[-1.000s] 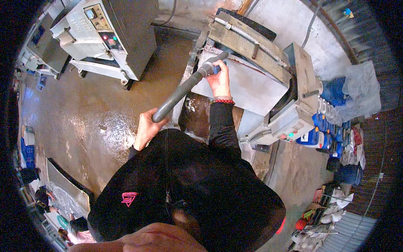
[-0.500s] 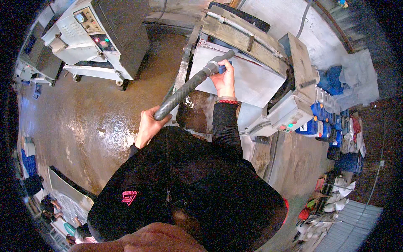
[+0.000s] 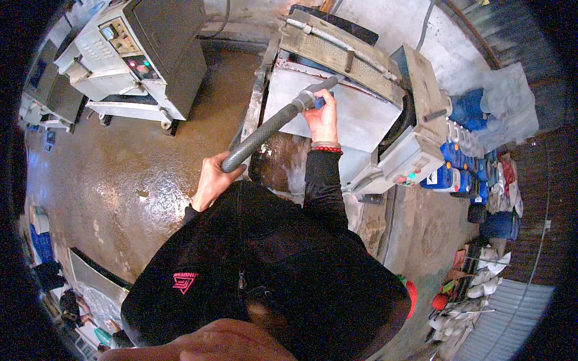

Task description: The person uses a hose to spray water onto a large industrial machine, cleaning its surfaces and the surrounding floor. They then use a metal rod to manipulate a component on the machine before pressing a button on the control panel to activate a water flow.

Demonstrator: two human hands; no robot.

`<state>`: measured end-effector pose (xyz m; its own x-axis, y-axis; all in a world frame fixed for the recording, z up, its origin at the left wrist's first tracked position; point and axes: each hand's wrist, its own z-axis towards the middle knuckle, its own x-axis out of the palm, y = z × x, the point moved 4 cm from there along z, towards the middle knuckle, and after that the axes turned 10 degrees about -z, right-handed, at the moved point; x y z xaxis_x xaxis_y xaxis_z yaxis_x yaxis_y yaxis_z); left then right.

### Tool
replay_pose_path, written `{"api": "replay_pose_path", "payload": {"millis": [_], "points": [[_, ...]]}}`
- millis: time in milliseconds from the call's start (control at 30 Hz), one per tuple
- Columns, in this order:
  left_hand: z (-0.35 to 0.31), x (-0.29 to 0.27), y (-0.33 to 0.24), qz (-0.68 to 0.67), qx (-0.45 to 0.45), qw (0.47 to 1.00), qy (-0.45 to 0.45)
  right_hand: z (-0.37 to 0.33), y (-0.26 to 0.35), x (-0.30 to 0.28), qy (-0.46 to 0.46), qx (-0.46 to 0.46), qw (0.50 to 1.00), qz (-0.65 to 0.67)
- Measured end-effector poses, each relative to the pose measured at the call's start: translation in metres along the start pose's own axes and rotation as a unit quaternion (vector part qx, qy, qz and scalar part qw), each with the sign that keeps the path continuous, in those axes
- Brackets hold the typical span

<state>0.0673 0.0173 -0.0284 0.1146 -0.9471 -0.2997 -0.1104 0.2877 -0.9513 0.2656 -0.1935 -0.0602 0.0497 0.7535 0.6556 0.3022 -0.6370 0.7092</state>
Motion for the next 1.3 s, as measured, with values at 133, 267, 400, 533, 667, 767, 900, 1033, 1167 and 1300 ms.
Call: {"api": "replay_pose_path", "payload": {"millis": [133, 267, 400, 533, 667, 767, 900, 1033, 1167, 1300], "points": [[-0.004, -0.004, 0.003, -0.026, 0.013, 0.999, -0.028, 0.009, -0.007, 0.005, 0.018, 0.020, 1.000, -0.009], [-0.011, -0.011, 0.009, -0.020, 0.004, 0.998, -0.059, 0.018, -0.022, 0.020, 0.015, 0.022, 1.000, -0.003], [-0.016, -0.019, 0.006, -0.016, -0.027, 0.997, -0.067, 0.029, -0.033, 0.027, 0.050, 0.053, 0.997, -0.008], [-0.019, -0.026, 0.000, -0.018, -0.029, 0.995, -0.089, 0.031, -0.036, 0.042, 0.061, 0.062, 0.996, -0.010], [-0.021, -0.031, -0.002, -0.013, -0.032, 0.994, -0.104, 0.024, -0.038, 0.060, 0.071, 0.083, 0.994, -0.010], [-0.023, -0.032, -0.003, -0.009, -0.040, 0.994, -0.104, 0.027, -0.042, 0.063, 0.074, 0.084, 0.994, 0.001], [-0.026, -0.033, -0.001, -0.034, 0.010, 0.991, -0.127, 0.028, -0.046, 0.065, 0.097, 0.097, 0.990, 0.004], [-0.032, -0.035, -0.001, -0.069, 0.042, 0.987, -0.137, 0.028, -0.053, 0.071, 0.097, 0.098, 0.990, -0.018], [-0.037, -0.037, 0.008, -0.065, -0.021, 0.992, -0.102, 0.019, -0.056, 0.080, 0.093, 0.108, 0.989, -0.030], [-0.039, -0.037, 0.023, -0.071, -0.005, 0.993, -0.095, 0.026, -0.062, 0.069, 0.085, 0.114, 0.988, -0.055]]}}
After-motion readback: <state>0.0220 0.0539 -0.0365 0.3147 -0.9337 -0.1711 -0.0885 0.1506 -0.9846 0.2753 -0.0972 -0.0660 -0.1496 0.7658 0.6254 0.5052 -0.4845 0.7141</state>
